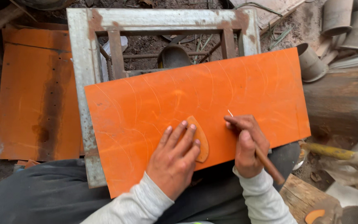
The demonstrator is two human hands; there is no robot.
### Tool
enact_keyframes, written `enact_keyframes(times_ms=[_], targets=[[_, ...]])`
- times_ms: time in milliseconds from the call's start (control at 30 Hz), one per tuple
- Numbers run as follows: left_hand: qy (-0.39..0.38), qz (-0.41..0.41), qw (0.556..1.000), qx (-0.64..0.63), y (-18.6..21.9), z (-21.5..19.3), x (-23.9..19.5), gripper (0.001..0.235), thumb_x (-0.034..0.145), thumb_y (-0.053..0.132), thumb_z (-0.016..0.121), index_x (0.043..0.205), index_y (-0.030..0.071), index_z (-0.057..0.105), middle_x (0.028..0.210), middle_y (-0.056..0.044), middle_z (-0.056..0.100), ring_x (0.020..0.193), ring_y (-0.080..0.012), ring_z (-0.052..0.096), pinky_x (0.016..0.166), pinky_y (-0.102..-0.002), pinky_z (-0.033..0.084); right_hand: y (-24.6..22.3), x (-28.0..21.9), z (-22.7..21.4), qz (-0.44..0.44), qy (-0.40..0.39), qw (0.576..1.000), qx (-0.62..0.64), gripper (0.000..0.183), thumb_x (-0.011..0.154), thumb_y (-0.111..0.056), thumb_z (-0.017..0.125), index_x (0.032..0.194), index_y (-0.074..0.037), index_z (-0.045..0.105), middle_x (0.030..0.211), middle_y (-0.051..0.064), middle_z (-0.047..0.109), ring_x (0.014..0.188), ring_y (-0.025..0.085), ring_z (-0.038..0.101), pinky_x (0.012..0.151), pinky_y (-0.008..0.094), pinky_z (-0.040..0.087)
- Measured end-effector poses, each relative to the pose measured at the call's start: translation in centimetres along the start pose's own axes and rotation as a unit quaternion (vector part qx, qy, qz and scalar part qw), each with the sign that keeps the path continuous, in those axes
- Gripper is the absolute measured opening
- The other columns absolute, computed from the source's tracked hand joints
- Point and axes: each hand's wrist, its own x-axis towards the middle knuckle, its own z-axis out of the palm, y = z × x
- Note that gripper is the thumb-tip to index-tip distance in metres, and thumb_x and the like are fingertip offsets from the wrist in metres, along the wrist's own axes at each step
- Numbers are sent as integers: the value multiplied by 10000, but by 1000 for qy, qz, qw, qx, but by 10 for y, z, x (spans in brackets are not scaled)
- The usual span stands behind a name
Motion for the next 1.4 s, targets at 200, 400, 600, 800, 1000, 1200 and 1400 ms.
enact_keyframes(times_ms=[200,400,600,800,1000,1200,1400], targets=[[5,4,1000,4,-1,2,-5,375,793,98,702,1154,-1,691,1405,-220,589,1374,-396,472,1143,-539,381,11,-1,-11,26,1,989,143,302,1048,-161,494,1162,72,650,1087,136,639,1030,200,635,954,323,539],[7,25,997,75,11,16,-9,407,808,92,687,1183,-60,647,1432,-270,550,1412,-395,455,1150,-511,392,4,28,-14,99,-81,992,19,135,947,-10,696,1071,43,691,922,60,714,801,98,657,700,230,531],[27,34,998,55,16,12,-6,250,817,101,665,1030,-28,634,1409,-260,567,1377,-399,489,1127,-542,412,7,75,19,34,-233,972,-16,116,1005,-91,670,1036,20,688,875,64,740,806,112,726,706,245,583],[44,38,996,62,14,7,-1,204,883,115,620,1041,-12,640,1360,-247,598,1345,-400,537,1105,-545,445,6,90,35,36,-290,953,-77,159,1002,-144,656,996,14,673,787,73,745,721,122,744,633,265,595],[38,31,997,65,11,4,0,237,862,133,606,1051,1,662,1338,-227,611,1344,-386,547,1106,-541,449,-1,91,36,29,-308,945,-110,131,980,-122,661,965,8,668,734,61,732,654,124,736,584,262,577],[36,25,996,74,13,5,1,271,863,137,609,1097,11,664,1352,-199,614,1336,-367,550,1112,-528,434,-5,93,36,0,-275,949,-154,97,966,-81,658,923,6,657,675,65,687,567,125,675,518,272,515],[30,25,997,73,11,6,0,245,848,134,641,1070,30,659,1355,-198,617,1328,-367,552,1111,-525,435,-1,93,31,-9,-272,949,-156,86,965,-68,656,917,3,656,665,67,670,547,127,631,504,275,489]])
